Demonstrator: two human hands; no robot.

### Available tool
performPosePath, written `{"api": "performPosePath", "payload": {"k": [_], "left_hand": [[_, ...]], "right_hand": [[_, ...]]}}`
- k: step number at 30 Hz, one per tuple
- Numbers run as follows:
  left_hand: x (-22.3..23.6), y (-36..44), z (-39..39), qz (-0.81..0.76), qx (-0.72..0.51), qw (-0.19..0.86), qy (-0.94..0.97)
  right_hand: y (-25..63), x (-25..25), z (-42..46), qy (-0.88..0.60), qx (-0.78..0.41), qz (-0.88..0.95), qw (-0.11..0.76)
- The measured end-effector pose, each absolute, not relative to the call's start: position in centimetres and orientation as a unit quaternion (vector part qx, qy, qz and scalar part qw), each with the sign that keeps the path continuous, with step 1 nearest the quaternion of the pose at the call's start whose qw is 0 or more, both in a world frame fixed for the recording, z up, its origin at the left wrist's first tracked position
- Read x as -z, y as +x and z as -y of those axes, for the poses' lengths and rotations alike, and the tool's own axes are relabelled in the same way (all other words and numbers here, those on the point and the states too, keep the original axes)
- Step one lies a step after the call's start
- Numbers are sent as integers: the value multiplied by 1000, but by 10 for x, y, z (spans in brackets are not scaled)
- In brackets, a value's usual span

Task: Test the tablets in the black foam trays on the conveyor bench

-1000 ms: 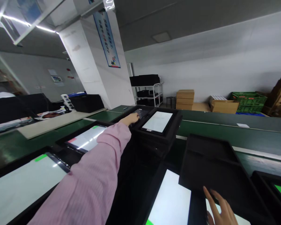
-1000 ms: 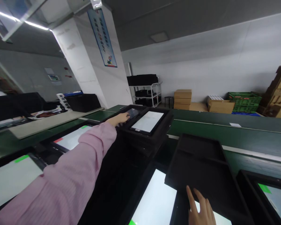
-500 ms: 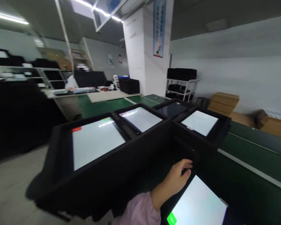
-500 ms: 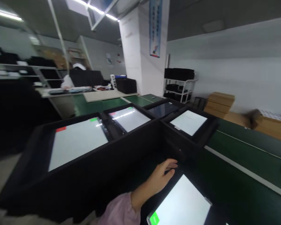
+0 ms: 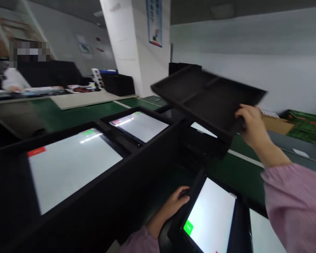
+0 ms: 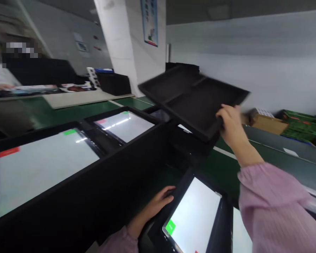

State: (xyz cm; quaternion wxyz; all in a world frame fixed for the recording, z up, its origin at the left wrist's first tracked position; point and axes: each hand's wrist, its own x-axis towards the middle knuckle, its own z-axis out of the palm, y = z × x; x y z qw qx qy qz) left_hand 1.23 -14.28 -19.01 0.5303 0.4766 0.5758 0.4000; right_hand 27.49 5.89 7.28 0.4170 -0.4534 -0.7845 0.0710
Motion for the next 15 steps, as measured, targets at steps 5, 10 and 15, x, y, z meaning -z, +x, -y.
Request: {"api": "performPosePath", "payload": {"k": [5, 10, 15], "left_hand": [[184, 11, 165, -644, -367, 474, 475], [173, -5, 199, -720, -280, 449, 449], [184, -4, 189, -758, -214, 378, 487]], "right_hand": [[292, -42, -46, -509, -56, 774, 374], [398, 52, 100, -647, -107, 682, 323], [460, 153, 248, -813, -142, 493, 277]]}}
